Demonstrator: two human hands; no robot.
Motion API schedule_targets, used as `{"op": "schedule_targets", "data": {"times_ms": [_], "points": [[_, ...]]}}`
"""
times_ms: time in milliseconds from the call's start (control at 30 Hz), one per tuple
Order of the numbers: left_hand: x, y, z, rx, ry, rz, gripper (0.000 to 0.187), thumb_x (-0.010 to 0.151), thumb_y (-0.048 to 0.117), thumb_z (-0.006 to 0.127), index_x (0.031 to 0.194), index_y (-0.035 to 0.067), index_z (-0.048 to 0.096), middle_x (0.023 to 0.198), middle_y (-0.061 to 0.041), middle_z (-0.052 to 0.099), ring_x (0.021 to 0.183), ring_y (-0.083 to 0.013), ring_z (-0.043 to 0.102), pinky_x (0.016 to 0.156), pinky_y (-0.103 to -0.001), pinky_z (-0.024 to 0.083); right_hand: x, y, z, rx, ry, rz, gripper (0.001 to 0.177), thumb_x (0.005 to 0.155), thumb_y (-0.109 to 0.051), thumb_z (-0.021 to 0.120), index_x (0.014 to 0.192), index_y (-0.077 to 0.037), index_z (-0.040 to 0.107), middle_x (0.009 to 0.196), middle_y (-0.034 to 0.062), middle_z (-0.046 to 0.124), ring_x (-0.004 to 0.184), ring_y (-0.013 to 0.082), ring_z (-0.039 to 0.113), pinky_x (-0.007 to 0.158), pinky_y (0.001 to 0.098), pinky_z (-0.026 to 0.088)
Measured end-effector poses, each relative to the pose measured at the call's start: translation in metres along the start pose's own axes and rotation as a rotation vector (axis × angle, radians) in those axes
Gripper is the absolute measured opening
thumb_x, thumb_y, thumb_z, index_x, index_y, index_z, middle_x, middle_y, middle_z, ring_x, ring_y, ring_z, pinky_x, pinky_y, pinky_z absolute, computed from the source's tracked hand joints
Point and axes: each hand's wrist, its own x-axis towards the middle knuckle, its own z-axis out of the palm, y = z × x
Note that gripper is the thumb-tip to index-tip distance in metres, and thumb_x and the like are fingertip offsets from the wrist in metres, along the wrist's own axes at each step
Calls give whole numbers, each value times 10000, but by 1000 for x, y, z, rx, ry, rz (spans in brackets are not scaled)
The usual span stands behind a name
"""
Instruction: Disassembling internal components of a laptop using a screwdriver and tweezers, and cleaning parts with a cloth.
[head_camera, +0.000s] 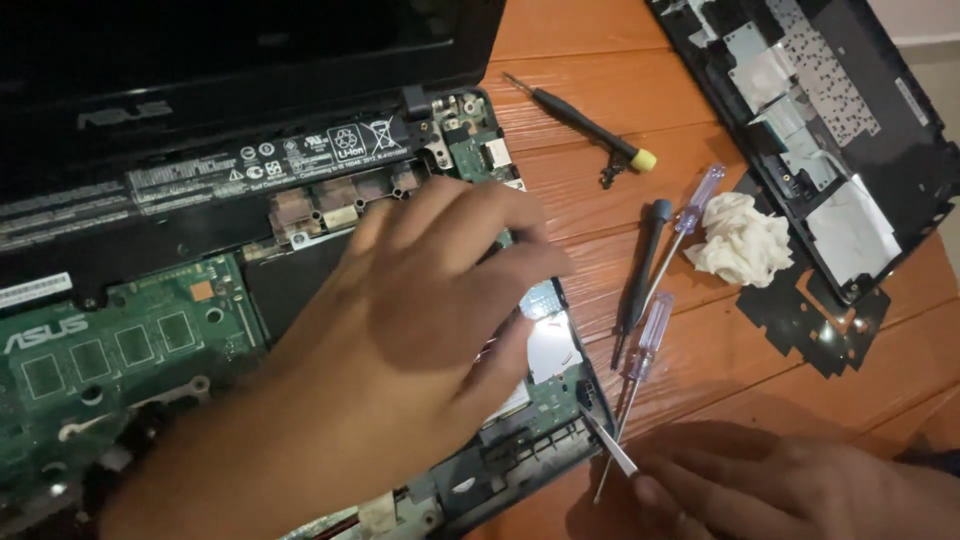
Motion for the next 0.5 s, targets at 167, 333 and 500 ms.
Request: {"op": "schedule_targets", "data": {"times_ms": [167,333,500], "points": [[-3,2,9,230,-159,30,781,701,503,858,1245,6,598,1310,-146,552,1249,-335,444,975,-521,308,-4,2,3,153,-71,-45,310,1015,-214,681,1198,35,664,1224,238,738,1035,323,794,751,368,698],[-9,7,26,497,-184,49,668,742,642,772,990,24,707,1312,-141,596,1267,-334,454,1025,-565,315,5,-4,6,-62,80,-128,244,990,-171,673,1122,33,700,1120,176,780,964,257,802,821,340,674],[-7,14,31,431,-113,91,452,763,441,804,882,15,710,1273,-186,603,1178,-336,490,1001,-567,323,4,2,7,-63,61,-240,228,1003,-91,630,1178,53,661,1206,200,736,1094,300,755,929,396,632]]}}
